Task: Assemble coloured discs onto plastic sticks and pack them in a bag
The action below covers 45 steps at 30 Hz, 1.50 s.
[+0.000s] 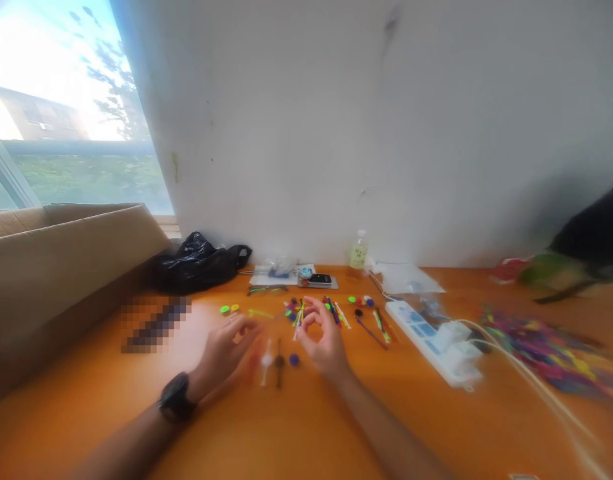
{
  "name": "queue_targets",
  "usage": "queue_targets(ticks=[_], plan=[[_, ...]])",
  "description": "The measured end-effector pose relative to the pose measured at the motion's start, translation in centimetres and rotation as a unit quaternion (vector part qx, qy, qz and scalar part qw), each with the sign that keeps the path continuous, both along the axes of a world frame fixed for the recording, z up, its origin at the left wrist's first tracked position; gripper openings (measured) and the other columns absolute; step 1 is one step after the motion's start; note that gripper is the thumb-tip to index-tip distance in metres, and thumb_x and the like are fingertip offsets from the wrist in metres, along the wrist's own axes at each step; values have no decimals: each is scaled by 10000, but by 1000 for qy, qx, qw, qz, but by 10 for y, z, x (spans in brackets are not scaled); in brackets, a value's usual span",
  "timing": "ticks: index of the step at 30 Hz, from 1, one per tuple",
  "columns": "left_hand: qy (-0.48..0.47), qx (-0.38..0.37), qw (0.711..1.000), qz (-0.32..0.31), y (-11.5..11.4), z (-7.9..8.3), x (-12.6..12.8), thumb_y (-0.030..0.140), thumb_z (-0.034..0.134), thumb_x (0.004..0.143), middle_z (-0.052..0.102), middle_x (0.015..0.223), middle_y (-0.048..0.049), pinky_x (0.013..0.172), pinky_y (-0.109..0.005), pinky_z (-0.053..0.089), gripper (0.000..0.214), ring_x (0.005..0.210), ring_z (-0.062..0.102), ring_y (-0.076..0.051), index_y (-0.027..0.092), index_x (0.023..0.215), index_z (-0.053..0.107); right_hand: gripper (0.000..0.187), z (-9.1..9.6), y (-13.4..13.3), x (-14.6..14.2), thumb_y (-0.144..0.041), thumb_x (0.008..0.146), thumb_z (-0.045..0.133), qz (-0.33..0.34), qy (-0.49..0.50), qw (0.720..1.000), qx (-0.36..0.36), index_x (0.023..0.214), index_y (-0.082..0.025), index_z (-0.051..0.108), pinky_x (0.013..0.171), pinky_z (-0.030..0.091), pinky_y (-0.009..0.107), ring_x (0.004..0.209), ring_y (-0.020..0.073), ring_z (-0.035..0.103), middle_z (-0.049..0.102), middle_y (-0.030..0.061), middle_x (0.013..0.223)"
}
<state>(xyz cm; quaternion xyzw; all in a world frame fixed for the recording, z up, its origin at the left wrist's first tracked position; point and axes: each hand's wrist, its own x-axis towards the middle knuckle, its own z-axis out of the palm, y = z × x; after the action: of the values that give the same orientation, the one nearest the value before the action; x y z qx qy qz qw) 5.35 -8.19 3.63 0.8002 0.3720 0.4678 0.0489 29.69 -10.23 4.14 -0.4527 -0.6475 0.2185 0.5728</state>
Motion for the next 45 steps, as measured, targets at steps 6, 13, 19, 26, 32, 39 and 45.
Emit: queue_targets(ticks=[6,13,19,26,32,39,45], plan=[[8,13,1000,-8,-1,2,2,340,588,1040,716,804,-23,659,-272,458,226,723,635,-164,206,873,663,728,-10,2,4,-333,915,687,80,16,997,-3,1569,-295,369,1203,366,526,1494,302,419,554,135,1499],[5,0,1000,-7,-3,0,1,339,602,1028,712,766,-16,625,-257,447,252,670,620,-146,205,823,661,366,-10,6,-2,-487,935,690,95,85,990,-59,1190,-226,656,787,593,370,825,203,674,681,60,957],[-7,-36,998,-56,-5,0,1,376,628,1021,713,729,-23,600,-247,456,275,645,610,-140,200,839,737,381,-15,9,-4,-564,880,757,135,146,973,-117,950,-195,698,695,597,348,705,189,688,727,50,806],[-86,-102,989,-68,-3,-2,4,387,673,990,780,849,-45,582,-244,483,219,638,620,-133,198,997,783,362,-13,11,1,-517,835,824,160,175,960,-151,959,-183,756,727,613,361,735,199,729,780,74,857],[-86,-101,986,-100,-2,0,3,354,664,1002,799,928,-70,599,-252,491,211,705,662,-153,211,1001,819,327,-12,9,-1,-471,804,863,176,212,945,-176,952,-191,780,781,619,351,770,182,727,782,58,893],[-31,-100,985,-134,-12,8,5,278,624,1021,777,923,-63,666,-261,517,186,784,682,-172,213,1019,799,348,-10,7,-2,-453,808,872,187,249,934,-175,1012,-209,729,789,610,328,784,165,721,753,24,872],[8,-69,989,-130,-17,9,7,275,588,1042,742,886,-53,704,-248,516,195,786,667,-157,200,1092,760,382,-14,10,-2,-472,821,856,191,247,931,-189,1036,-194,707,814,597,339,815,171,716,746,35,888]])
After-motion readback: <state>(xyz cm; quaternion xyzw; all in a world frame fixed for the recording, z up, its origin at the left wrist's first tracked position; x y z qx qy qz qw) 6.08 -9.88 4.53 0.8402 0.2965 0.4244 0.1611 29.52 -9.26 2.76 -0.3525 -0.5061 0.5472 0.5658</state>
